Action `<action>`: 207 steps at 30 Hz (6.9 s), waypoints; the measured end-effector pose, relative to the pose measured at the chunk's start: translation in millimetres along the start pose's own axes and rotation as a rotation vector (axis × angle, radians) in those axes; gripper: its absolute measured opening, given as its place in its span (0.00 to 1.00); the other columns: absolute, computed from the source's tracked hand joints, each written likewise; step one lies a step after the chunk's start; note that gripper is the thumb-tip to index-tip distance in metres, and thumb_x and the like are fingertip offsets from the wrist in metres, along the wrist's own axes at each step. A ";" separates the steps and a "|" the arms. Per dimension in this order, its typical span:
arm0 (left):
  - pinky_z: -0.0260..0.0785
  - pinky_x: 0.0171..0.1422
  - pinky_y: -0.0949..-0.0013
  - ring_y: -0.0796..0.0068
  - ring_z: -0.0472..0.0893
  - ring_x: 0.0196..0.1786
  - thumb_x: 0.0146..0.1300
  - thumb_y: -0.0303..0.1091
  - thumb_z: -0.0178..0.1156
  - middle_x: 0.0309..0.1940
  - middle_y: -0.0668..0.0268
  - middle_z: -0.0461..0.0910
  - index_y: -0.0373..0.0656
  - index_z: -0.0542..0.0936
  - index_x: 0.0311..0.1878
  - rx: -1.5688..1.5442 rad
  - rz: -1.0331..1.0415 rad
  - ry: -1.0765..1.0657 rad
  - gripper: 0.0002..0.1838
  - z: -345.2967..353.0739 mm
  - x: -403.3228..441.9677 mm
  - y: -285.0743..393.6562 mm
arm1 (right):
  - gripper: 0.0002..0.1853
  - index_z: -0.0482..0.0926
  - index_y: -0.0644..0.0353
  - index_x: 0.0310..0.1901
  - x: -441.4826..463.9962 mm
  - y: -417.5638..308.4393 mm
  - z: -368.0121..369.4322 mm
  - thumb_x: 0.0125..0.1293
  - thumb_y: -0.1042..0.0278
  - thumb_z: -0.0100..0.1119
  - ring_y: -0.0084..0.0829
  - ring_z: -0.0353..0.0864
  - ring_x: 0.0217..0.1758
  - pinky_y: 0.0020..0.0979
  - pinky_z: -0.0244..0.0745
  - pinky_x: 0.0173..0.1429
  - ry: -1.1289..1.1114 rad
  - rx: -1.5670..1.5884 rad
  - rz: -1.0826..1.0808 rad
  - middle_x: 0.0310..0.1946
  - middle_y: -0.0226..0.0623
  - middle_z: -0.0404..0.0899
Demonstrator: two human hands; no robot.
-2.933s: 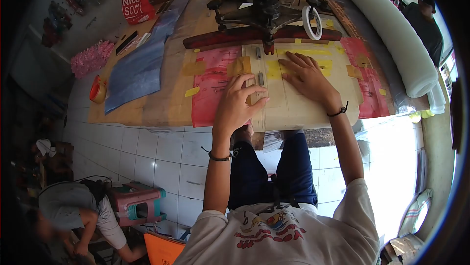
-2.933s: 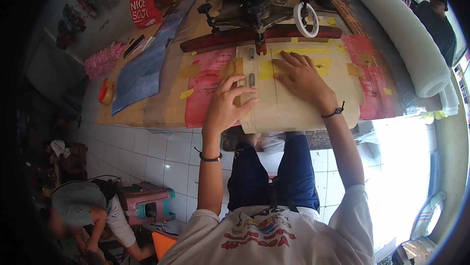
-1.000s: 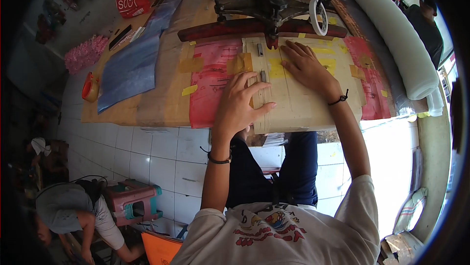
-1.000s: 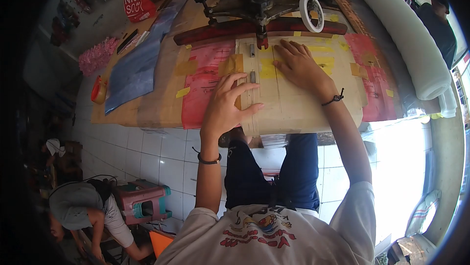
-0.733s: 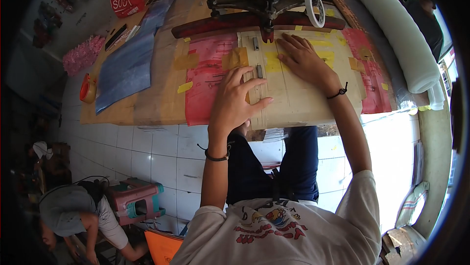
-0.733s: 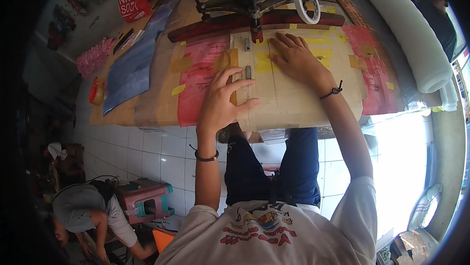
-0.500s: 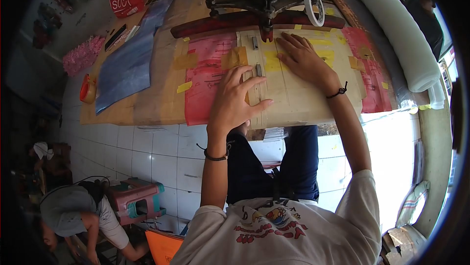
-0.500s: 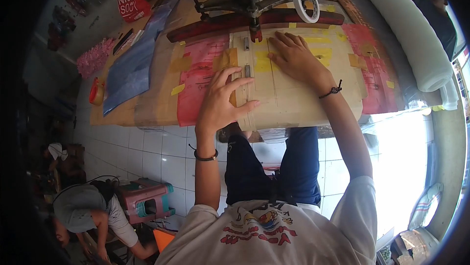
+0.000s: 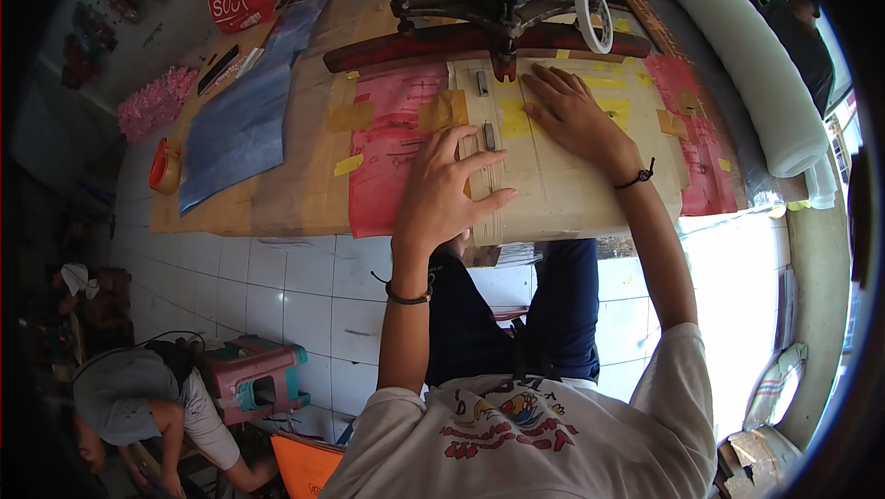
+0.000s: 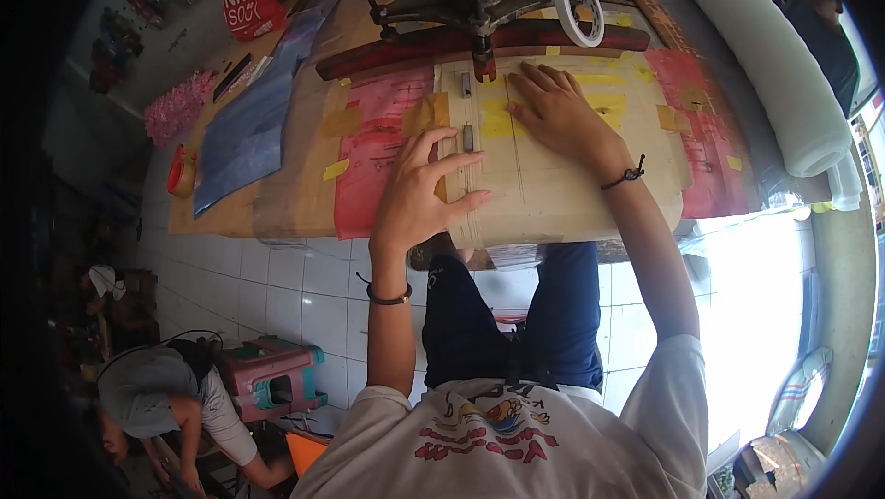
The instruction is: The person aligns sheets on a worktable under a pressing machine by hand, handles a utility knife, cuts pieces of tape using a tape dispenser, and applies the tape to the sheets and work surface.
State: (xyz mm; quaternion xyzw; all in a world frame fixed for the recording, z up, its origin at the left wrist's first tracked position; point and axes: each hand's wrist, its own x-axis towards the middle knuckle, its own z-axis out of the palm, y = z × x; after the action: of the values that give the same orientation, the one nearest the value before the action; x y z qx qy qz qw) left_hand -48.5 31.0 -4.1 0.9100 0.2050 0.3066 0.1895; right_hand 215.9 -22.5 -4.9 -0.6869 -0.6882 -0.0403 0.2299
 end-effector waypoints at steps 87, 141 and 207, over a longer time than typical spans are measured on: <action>0.68 0.74 0.52 0.54 0.75 0.69 0.48 0.43 0.82 0.62 0.59 0.78 0.47 0.89 0.48 -0.013 -0.008 -0.007 0.24 -3.9 0.5 5.7 | 0.13 0.87 0.52 0.55 -139.3 -62.3 -13.0 0.73 0.65 0.59 0.39 0.77 0.69 0.45 0.61 0.76 0.472 -0.131 0.325 0.63 0.35 0.84; 0.68 0.74 0.55 0.56 0.75 0.69 0.49 0.43 0.82 0.62 0.60 0.78 0.47 0.89 0.49 -0.011 0.010 -0.004 0.24 -2.5 -0.7 5.7 | 0.13 0.86 0.53 0.55 -146.7 -60.3 -9.2 0.72 0.65 0.60 0.39 0.77 0.69 0.45 0.60 0.76 0.498 -0.094 0.301 0.63 0.33 0.84; 0.86 0.42 0.65 0.64 0.90 0.37 0.76 0.26 0.60 0.43 0.49 0.88 0.32 0.72 0.68 -1.103 -0.052 0.007 0.21 3.8 49.5 133.6 | 0.30 0.75 0.59 0.68 -190.4 -109.2 -18.8 0.65 0.75 0.75 0.33 0.88 0.52 0.31 0.86 0.52 0.561 1.321 0.498 0.50 0.44 0.84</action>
State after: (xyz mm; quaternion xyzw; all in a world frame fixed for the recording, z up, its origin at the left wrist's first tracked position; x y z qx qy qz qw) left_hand 24.2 -58.3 79.8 0.6695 0.0369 0.3667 0.6449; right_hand 106.1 -211.7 -30.5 -0.5055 -0.3097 0.2602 0.7621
